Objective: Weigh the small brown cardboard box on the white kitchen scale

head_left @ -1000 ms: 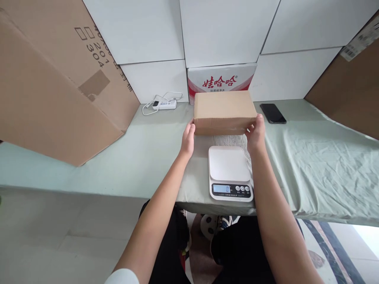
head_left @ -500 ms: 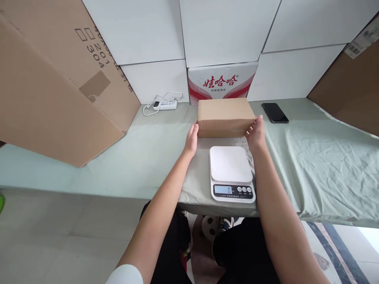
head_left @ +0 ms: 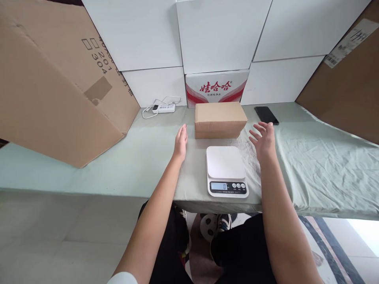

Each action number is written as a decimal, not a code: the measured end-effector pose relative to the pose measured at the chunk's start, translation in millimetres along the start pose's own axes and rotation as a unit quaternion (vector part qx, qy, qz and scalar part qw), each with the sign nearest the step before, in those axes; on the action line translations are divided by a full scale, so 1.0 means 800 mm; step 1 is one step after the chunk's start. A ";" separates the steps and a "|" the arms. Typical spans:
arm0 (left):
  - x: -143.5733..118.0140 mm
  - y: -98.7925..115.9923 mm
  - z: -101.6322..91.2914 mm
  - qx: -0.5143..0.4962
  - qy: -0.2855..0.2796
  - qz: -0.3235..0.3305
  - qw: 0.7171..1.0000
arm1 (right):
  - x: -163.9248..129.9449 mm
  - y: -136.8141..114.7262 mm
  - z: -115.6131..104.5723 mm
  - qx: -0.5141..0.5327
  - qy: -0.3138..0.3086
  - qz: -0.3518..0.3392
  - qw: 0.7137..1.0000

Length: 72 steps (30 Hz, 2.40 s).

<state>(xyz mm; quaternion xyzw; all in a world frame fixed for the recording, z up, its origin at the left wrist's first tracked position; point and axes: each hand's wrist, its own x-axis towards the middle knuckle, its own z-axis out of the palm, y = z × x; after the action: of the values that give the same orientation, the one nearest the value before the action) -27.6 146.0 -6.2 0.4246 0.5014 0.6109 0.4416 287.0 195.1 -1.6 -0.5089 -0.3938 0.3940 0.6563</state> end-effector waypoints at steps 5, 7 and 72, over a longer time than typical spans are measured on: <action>-0.001 0.004 0.003 -0.010 -0.005 -0.001 1.000 | -0.002 0.000 -0.007 -0.002 -0.001 0.009 1.000; -0.002 0.003 0.004 -0.007 -0.008 0.000 1.000 | 0.000 0.001 -0.007 -0.006 -0.004 0.006 1.000; -0.195 0.022 -0.007 -0.017 0.024 0.108 0.994 | -0.171 -0.132 -0.103 -0.185 -0.108 0.098 0.972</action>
<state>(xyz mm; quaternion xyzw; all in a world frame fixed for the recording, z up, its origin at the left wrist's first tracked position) 4.1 -7.6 -1.8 0.4540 0.4525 0.6733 0.3686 322.7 21.9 71.6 -0.6122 -0.4765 0.4293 0.4624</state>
